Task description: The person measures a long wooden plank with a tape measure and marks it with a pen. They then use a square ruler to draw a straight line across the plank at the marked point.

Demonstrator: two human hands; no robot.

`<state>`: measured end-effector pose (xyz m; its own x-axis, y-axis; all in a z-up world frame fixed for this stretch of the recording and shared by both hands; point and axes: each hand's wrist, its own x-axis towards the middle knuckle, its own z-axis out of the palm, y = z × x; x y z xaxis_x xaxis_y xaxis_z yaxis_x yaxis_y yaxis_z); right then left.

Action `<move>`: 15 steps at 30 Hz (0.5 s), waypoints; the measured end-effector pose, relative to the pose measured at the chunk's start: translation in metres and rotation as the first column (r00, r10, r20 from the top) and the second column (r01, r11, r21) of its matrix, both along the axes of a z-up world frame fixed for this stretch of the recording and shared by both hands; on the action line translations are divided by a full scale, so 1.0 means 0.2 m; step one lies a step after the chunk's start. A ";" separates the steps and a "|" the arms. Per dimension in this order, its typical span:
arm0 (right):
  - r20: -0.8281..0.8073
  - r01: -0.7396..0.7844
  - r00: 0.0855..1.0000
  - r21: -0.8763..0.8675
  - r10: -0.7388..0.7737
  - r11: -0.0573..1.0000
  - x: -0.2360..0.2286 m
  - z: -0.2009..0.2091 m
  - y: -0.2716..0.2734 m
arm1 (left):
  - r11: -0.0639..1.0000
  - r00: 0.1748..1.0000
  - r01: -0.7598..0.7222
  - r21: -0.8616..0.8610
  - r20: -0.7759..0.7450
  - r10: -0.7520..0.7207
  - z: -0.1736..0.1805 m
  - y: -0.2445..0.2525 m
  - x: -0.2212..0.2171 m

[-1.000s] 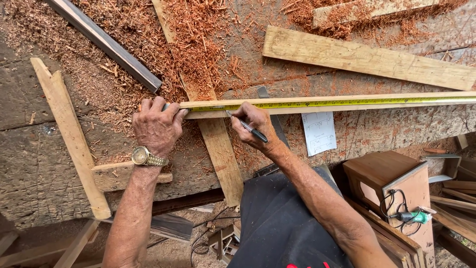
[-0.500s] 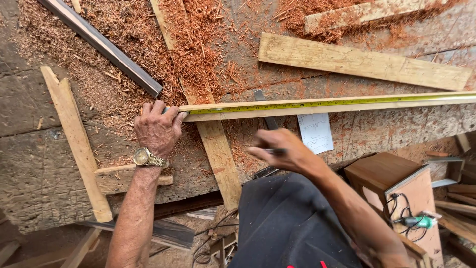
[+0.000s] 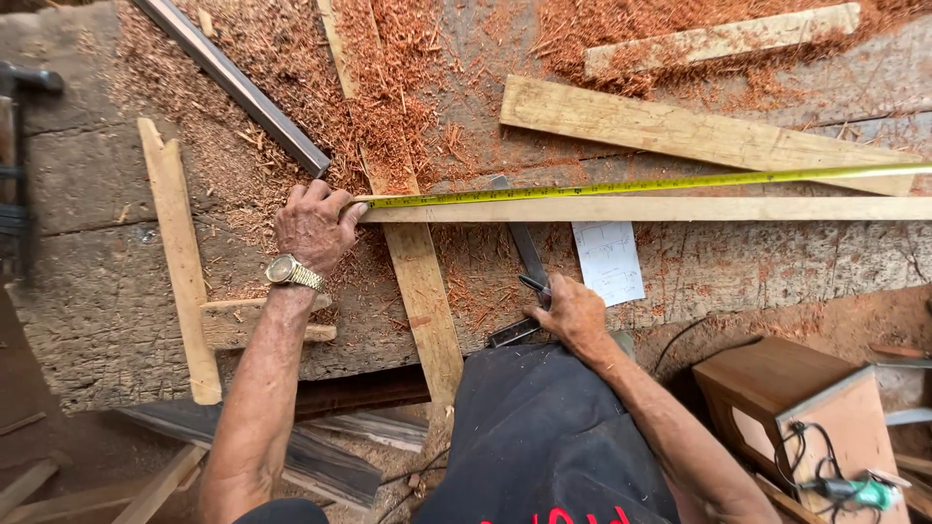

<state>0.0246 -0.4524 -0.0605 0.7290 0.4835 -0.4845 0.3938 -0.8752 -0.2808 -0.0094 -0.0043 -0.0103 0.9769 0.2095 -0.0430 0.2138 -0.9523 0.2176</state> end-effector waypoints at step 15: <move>-0.698 0.551 0.679 0.280 -0.227 0.786 0.01 -0.02 -0.33 | 0.963 0.960 -0.266 -0.047 0.072 0.269 -0.03 -0.15 0.00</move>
